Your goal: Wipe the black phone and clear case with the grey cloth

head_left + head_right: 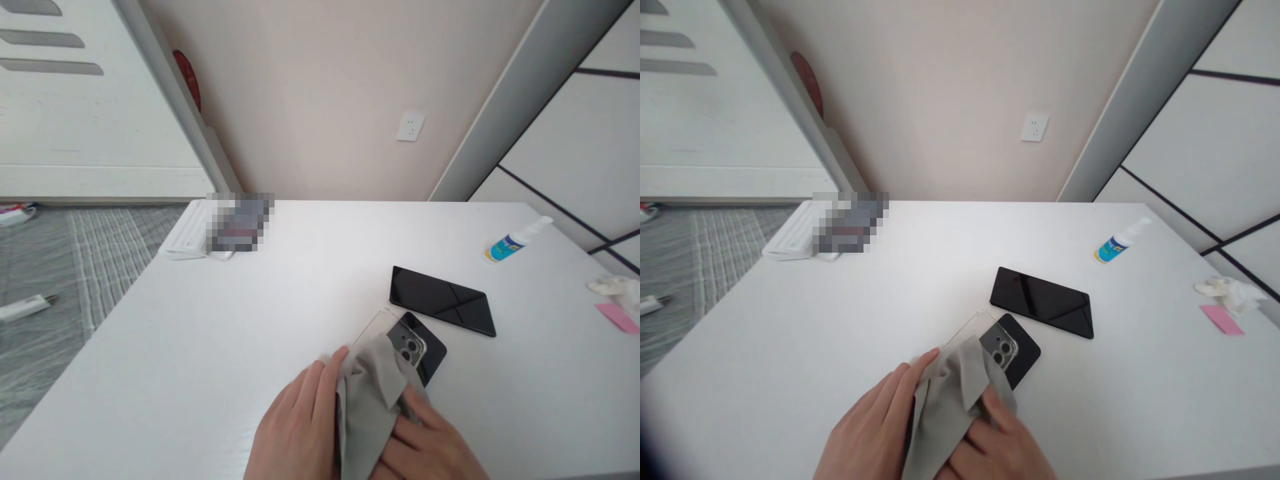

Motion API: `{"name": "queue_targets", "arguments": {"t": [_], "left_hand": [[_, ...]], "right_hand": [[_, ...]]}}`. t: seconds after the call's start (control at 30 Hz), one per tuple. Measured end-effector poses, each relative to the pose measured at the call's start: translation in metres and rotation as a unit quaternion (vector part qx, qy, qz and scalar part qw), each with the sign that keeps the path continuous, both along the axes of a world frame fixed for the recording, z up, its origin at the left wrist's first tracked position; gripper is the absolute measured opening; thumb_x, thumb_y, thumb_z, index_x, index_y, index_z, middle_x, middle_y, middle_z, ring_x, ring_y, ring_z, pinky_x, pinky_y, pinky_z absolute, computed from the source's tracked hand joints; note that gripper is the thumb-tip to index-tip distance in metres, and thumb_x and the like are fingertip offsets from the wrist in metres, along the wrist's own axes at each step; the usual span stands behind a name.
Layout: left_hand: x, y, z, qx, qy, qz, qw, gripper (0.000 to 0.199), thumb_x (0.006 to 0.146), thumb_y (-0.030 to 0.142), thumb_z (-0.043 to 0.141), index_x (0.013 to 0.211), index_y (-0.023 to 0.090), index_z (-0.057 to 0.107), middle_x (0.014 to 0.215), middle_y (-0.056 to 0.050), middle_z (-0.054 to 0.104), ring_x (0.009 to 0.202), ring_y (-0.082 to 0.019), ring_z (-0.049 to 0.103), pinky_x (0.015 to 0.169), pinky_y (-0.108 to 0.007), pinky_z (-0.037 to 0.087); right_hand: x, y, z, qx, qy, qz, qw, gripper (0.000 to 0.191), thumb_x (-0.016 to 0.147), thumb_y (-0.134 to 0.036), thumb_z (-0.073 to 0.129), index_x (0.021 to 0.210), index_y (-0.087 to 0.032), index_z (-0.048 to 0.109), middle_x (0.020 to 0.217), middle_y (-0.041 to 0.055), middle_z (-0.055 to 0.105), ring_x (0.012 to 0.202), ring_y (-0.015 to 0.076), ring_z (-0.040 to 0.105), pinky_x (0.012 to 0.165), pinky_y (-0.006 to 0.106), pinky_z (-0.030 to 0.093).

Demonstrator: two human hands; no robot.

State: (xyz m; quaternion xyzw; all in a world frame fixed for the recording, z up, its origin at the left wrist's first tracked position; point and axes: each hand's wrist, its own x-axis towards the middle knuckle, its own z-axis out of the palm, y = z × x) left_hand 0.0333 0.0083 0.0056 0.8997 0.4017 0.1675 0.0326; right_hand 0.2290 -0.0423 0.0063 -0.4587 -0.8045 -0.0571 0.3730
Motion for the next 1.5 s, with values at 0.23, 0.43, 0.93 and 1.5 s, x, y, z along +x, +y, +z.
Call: {"name": "queue_targets", "arguments": {"t": [0.23,0.43,0.93,1.5], "left_hand": [[0.004,0.000,0.003,0.004,0.000,0.004,1.000,0.082,0.070,0.031,0.076,0.144,0.017,0.044,0.118,-0.010,0.080,0.099,-0.026,0.082,0.079,-0.033,0.069],[0.006,-0.001,0.004,0.027,-0.009,0.008,1.000,0.089,0.072,0.053,0.084,0.142,0.015,0.045,0.112,-0.011,0.081,0.092,-0.028,0.082,0.073,-0.035,0.070],[0.005,0.000,0.006,0.014,-0.011,0.008,1.000,0.094,0.064,0.043,0.089,0.142,0.016,0.044,0.114,-0.010,0.081,0.094,-0.026,0.083,0.076,-0.033,0.070],[0.004,0.001,0.003,0.028,0.004,0.002,1.000,0.096,0.059,0.034,0.090,0.142,0.015,0.045,0.116,-0.011,0.081,0.095,-0.027,0.083,0.076,-0.032,0.069]], "right_hand": [[0.004,0.005,0.002,-0.020,-0.071,-0.027,0.997,0.037,0.114,-0.029,0.041,0.132,-0.017,0.071,0.106,0.0004,0.083,0.081,0.0166,0.074,0.135,0.043,0.015],[0.013,0.007,0.009,-0.088,-0.123,-0.071,0.986,0.057,0.114,-0.052,0.037,0.144,-0.012,0.064,0.133,0.0082,0.076,0.113,0.0227,0.074,0.136,0.047,0.002],[0.017,0.006,0.011,-0.042,-0.203,0.003,0.978,0.042,0.115,-0.039,0.042,0.148,-0.021,0.062,0.140,-0.0004,0.072,0.115,0.0187,0.072,0.134,0.054,-0.008],[0.013,0.000,0.003,-0.017,-0.027,0.005,0.999,0.040,0.117,-0.030,0.037,0.118,-0.031,0.077,0.099,-0.0102,0.082,0.092,0.0124,0.076,0.136,0.048,0.007]]}}
